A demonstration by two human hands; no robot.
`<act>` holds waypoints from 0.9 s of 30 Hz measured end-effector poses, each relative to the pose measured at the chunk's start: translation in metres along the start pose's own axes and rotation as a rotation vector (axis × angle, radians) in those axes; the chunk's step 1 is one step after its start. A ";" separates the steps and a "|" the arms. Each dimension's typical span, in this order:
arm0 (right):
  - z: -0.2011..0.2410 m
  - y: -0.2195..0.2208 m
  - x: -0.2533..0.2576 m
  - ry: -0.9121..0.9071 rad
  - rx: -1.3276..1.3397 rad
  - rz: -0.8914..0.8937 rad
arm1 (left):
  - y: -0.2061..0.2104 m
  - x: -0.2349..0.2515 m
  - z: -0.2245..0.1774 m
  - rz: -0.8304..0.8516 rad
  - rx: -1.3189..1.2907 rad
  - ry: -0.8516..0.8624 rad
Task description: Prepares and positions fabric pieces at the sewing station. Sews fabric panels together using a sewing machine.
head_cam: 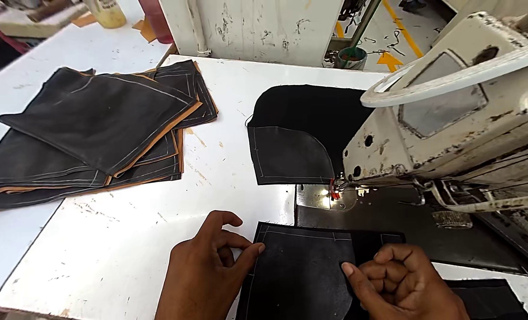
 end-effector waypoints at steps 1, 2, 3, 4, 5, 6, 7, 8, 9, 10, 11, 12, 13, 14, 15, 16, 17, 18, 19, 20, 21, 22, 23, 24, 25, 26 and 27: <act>0.000 0.000 0.000 -0.002 -0.003 0.002 | -0.001 0.000 0.000 0.003 -0.002 0.000; 0.001 0.000 0.000 -0.003 -0.006 0.005 | -0.001 0.000 -0.001 0.012 -0.004 -0.003; 0.001 0.000 0.000 -0.002 -0.011 0.006 | -0.002 -0.001 -0.002 0.023 -0.009 -0.008; 0.002 0.000 0.000 0.000 -0.019 0.006 | -0.003 -0.001 -0.002 0.031 -0.010 -0.008; 0.002 0.001 0.000 0.002 -0.028 0.003 | -0.004 -0.001 -0.003 0.041 -0.006 -0.006; 0.003 0.001 -0.001 0.002 -0.035 -0.001 | -0.005 -0.001 -0.003 0.053 0.002 0.000; 0.003 0.001 -0.001 0.000 -0.041 -0.007 | -0.005 0.000 -0.003 0.060 0.007 0.007; 0.003 0.002 -0.001 -0.004 -0.046 -0.013 | -0.006 0.000 -0.003 0.064 0.006 0.013; 0.004 0.002 -0.001 -0.003 -0.050 -0.019 | -0.006 0.000 -0.003 0.068 0.002 0.014; 0.004 0.003 -0.001 0.000 -0.054 -0.024 | -0.006 0.001 -0.003 0.074 -0.003 0.013; 0.005 0.003 -0.001 0.001 -0.060 -0.027 | -0.007 0.001 -0.003 0.079 -0.007 0.012; 0.005 0.004 -0.001 0.001 -0.064 -0.029 | -0.007 0.001 -0.003 0.082 -0.009 0.011; 0.005 0.004 -0.001 0.000 -0.066 -0.031 | -0.007 0.001 -0.003 0.084 -0.010 0.008; 0.005 0.005 -0.001 0.000 -0.068 -0.031 | -0.007 0.002 -0.004 0.087 -0.012 0.003; 0.005 0.005 -0.001 0.001 -0.074 -0.033 | -0.007 0.002 -0.004 0.092 -0.012 -0.001; 0.005 0.004 -0.001 0.002 -0.081 -0.033 | -0.007 0.002 -0.004 0.095 -0.010 -0.004; 0.005 0.004 0.000 0.003 -0.090 -0.031 | -0.007 0.001 -0.004 0.096 -0.008 -0.005; 0.006 0.004 0.000 0.005 -0.097 -0.031 | -0.007 0.001 -0.004 0.095 -0.008 -0.008; 0.006 0.004 0.000 0.007 -0.100 -0.031 | -0.007 0.001 -0.004 0.093 -0.011 -0.009; 0.006 0.004 0.000 0.011 -0.100 -0.032 | -0.007 0.001 -0.004 0.093 -0.013 -0.011; 0.006 0.004 0.000 0.014 -0.099 -0.033 | -0.007 0.001 -0.005 0.094 -0.012 -0.014; 0.006 0.004 0.000 0.016 -0.100 -0.035 | -0.007 0.001 -0.005 0.095 -0.011 -0.016; 0.006 0.005 0.000 0.017 -0.100 -0.037 | -0.007 0.001 -0.005 0.095 -0.012 -0.017; 0.006 0.005 0.000 0.018 -0.098 -0.037 | -0.007 0.001 -0.005 0.095 -0.014 -0.016; 0.006 0.005 0.000 0.018 -0.097 -0.037 | -0.007 0.001 -0.005 0.094 -0.016 -0.016; 0.006 0.005 0.000 0.019 -0.098 -0.036 | -0.007 0.001 -0.005 0.094 -0.019 -0.018; 0.005 0.005 0.000 0.021 -0.099 -0.036 | -0.007 0.001 -0.005 0.094 -0.022 -0.019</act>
Point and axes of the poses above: each hand's wrist, its own x-axis towards the middle knuckle, its own y-axis out of the palm, z = x × y, the point moved 2 cm from there along x, towards the middle knuckle, and after that the axes turned 14 degrees about -z, right-handed, at the moved point
